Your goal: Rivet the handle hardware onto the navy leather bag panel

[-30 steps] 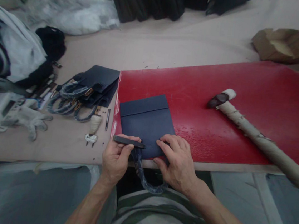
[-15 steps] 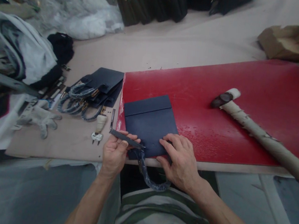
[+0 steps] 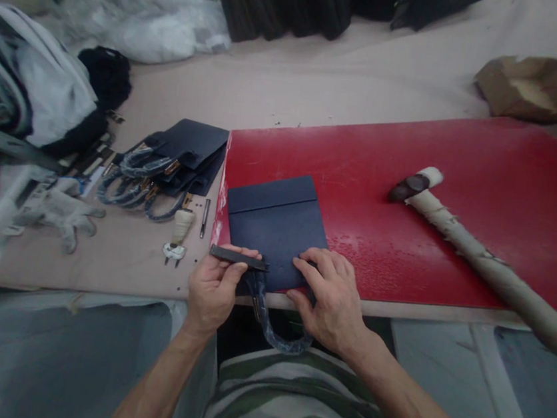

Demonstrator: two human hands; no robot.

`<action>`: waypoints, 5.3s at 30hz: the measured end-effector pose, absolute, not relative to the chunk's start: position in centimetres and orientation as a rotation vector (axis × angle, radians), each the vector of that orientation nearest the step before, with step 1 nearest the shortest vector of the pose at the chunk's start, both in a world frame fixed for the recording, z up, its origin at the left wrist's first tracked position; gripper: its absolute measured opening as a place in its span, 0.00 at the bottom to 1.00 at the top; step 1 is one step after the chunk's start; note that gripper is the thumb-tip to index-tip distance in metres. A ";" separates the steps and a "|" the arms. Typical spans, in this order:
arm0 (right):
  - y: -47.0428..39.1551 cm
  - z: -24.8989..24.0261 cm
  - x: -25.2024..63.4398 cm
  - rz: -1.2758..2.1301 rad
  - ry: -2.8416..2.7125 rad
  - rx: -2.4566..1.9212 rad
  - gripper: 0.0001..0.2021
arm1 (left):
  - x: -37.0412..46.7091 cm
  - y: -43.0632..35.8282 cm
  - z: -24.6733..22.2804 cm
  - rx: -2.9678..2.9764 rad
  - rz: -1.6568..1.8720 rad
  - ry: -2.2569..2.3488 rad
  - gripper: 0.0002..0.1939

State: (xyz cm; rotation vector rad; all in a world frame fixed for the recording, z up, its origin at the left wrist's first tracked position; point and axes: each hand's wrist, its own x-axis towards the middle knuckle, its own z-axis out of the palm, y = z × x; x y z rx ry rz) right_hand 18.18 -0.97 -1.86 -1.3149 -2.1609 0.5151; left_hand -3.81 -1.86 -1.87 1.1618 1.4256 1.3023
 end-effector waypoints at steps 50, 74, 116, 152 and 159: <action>-1.1 -1.6 18.3 0.580 -2.181 -1.353 0.20 | -2.1 -1.5 -3.3 1.941 1.129 1.521 0.08; 4.9 0.1 36.3 -0.355 -2.272 -2.348 0.15 | -1.8 -0.3 -2.9 2.256 1.229 1.288 0.10; -1.5 13.6 24.3 0.211 -2.648 -1.300 0.10 | -1.4 -0.2 -3.4 2.286 1.205 1.376 0.04; 7.2 1.8 19.6 0.854 -2.071 -2.318 0.19 | -2.1 -1.5 -2.3 1.583 1.232 1.458 0.07; 7.2 1.8 19.7 0.842 -2.092 -2.313 0.19 | -1.9 -1.1 -2.4 1.725 1.160 1.456 0.08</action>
